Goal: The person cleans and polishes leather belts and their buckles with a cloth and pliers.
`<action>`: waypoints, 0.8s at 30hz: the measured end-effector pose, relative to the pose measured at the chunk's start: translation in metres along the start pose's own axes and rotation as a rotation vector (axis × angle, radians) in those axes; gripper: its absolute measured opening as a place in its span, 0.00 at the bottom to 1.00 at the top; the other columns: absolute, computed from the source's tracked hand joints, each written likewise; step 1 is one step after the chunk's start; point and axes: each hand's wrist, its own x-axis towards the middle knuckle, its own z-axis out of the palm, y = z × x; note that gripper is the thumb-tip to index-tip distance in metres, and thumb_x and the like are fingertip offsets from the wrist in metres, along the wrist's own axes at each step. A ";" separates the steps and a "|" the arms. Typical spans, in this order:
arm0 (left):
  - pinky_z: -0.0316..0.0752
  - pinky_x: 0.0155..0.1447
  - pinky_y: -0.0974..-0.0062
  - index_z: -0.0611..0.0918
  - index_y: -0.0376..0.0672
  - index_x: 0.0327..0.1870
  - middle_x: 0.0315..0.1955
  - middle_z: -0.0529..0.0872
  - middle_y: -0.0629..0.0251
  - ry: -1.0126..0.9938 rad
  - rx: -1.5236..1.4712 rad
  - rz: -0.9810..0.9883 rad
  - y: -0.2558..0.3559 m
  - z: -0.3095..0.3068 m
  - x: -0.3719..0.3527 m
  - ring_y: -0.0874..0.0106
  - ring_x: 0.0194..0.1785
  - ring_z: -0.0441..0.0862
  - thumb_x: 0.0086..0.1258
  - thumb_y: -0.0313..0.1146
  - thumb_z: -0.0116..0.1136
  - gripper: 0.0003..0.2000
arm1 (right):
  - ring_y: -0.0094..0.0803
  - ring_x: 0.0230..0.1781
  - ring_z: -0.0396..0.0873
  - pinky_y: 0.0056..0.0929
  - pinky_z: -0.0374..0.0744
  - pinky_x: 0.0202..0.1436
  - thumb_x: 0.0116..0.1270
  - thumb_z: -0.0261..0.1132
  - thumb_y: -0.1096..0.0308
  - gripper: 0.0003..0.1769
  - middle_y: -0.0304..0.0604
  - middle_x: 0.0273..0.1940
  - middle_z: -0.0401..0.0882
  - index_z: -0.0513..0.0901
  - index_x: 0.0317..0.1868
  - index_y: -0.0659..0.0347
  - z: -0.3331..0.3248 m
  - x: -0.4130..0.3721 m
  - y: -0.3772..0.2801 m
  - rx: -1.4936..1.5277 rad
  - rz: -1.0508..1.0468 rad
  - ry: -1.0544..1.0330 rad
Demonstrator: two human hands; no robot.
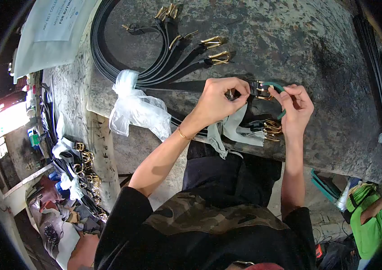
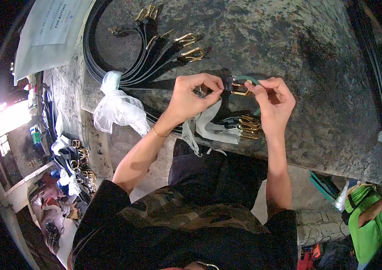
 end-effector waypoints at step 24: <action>0.75 0.36 0.83 0.83 0.33 0.28 0.34 0.91 0.63 -0.006 -0.001 -0.116 0.000 -0.002 0.000 0.84 0.31 0.79 0.58 0.19 0.68 0.04 | 0.14 0.35 0.74 0.17 0.74 0.40 0.61 0.65 0.84 0.05 0.31 0.31 0.75 0.78 0.33 0.67 0.009 -0.005 -0.007 -0.257 0.070 -0.080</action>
